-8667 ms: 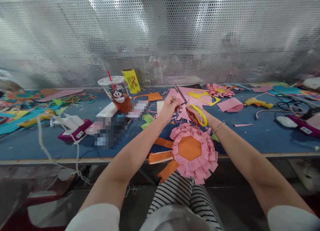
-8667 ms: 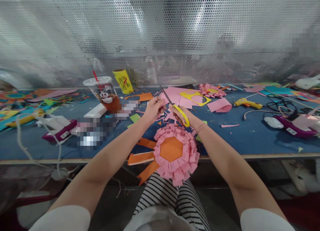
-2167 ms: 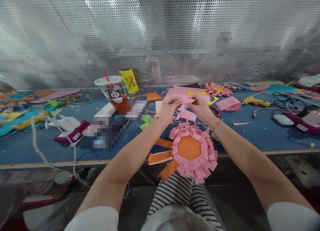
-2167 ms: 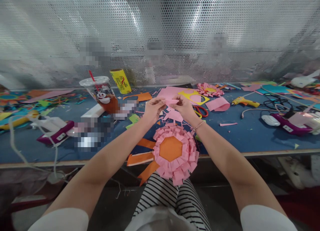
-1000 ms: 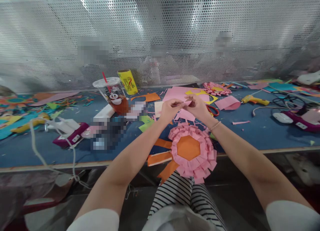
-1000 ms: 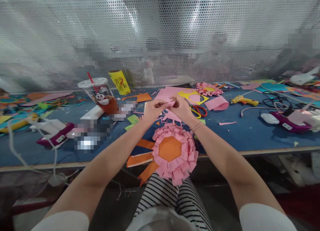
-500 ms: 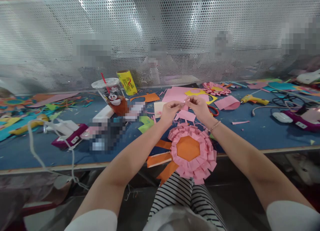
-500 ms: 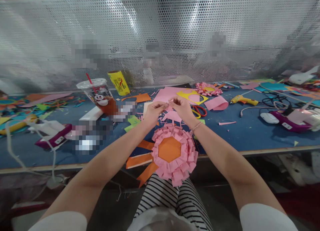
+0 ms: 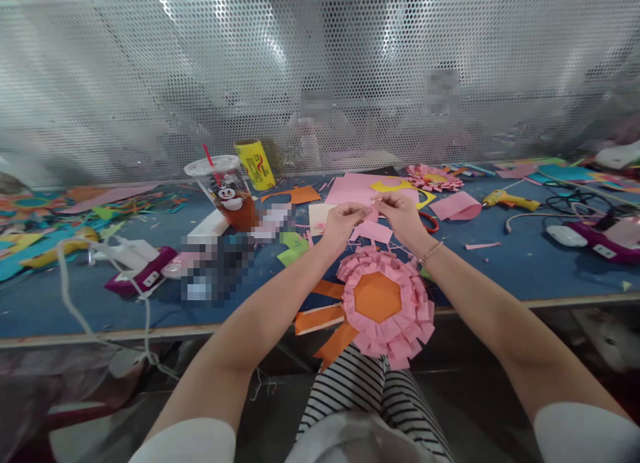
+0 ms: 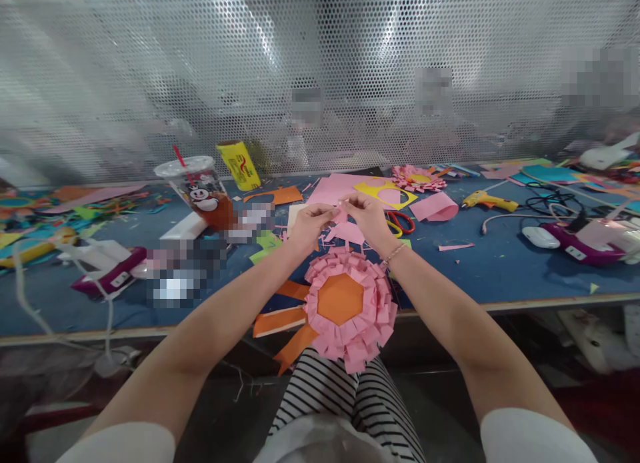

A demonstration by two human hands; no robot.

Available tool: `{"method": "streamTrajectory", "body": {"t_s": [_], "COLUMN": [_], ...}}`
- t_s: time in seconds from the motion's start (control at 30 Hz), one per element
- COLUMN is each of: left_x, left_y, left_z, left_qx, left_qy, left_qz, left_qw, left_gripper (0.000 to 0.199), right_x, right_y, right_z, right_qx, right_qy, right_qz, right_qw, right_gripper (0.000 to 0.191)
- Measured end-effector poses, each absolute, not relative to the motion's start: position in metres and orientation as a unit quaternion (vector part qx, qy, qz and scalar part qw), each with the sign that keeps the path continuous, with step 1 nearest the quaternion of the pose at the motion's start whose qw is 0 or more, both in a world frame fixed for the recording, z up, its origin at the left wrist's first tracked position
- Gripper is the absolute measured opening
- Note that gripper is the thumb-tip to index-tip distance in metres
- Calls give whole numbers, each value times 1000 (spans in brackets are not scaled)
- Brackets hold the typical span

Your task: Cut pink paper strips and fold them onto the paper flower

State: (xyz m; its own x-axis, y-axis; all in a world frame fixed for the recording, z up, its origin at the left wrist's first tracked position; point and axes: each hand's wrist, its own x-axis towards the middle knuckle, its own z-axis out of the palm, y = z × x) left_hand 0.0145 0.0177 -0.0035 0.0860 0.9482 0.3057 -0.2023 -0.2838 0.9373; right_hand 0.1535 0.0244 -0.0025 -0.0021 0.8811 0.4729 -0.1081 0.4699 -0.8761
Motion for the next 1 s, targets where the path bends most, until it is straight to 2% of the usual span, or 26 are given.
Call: {"method": "streamTrajectory", "body": {"t_s": [0.17, 0.53, 0.83, 1.0], "left_x": [14, 15, 16, 16], "left_y": [18, 18, 18, 17], "left_z": [-3, -6, -5, -3], "left_qx": [538, 545, 532, 522], "left_qy": [339, 342, 342, 348], "left_qz": [584, 582, 576, 569], "left_qw": [505, 498, 519, 531], "left_gripper": [23, 28, 27, 30], "right_x": [155, 154, 156, 156], "right_y": [25, 26, 26, 23], "right_z": [-2, -2, -1, 2], "right_qx": [-320, -312, -338, -297], "right_qy": [-595, -562, -550, -540], "right_qz": [378, 439, 430, 468], "right_qw": [633, 628, 631, 633], "right_gripper": [12, 25, 27, 25]}}
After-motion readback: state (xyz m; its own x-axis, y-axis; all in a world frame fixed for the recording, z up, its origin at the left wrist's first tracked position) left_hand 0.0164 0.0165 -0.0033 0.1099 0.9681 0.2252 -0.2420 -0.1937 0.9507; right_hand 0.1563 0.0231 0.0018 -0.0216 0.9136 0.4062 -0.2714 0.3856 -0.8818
